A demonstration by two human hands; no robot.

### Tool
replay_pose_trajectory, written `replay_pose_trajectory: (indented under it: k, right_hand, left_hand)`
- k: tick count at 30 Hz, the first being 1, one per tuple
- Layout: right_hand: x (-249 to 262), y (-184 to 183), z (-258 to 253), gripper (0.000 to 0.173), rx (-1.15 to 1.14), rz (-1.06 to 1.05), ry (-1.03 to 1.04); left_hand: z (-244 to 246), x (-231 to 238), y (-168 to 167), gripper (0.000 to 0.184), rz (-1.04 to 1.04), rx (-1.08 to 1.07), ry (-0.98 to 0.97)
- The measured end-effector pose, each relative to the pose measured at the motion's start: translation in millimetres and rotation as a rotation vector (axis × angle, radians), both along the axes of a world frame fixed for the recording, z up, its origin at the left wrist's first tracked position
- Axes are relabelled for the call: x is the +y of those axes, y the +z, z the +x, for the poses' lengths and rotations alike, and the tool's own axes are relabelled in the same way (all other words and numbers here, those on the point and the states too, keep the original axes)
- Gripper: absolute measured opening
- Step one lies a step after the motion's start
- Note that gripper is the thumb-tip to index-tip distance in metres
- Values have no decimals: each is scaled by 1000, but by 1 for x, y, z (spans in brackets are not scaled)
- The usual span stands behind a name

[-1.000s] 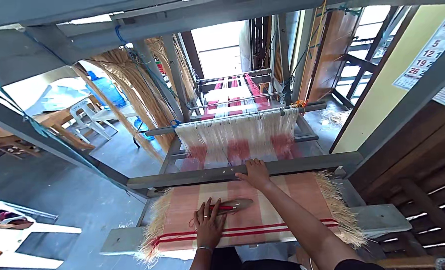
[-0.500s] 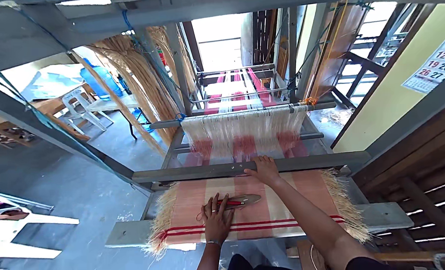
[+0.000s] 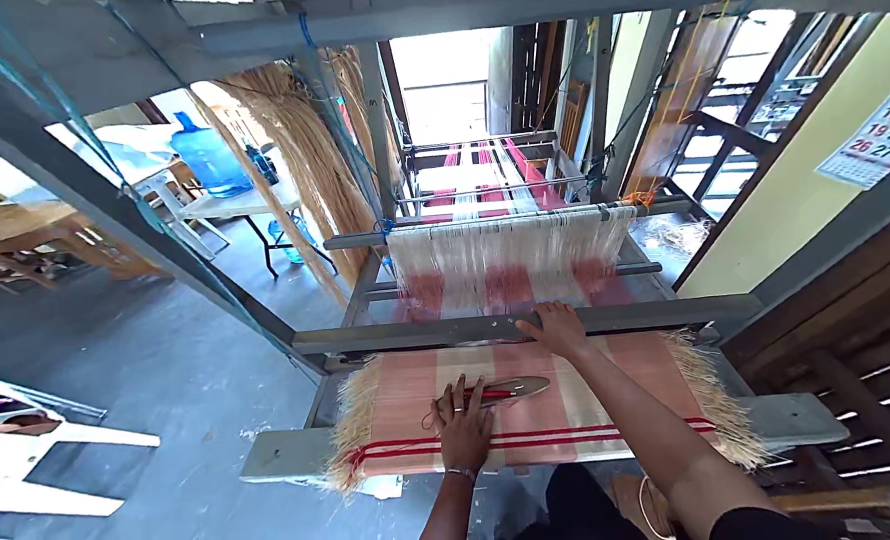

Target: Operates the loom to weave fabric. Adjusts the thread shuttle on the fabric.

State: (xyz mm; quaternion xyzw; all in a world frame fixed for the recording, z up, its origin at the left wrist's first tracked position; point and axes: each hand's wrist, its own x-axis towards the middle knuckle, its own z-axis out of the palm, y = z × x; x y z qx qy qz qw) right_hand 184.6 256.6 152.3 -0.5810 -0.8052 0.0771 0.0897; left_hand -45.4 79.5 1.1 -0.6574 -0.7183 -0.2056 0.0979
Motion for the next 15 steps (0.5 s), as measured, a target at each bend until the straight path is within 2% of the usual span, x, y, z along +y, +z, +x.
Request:
replay_pose_trajectory:
  k: [15]
  right_hand:
    - [1,-3,2,91,16,-1,-15]
  left_hand:
    - [5,-1,0,56,-18,23,19]
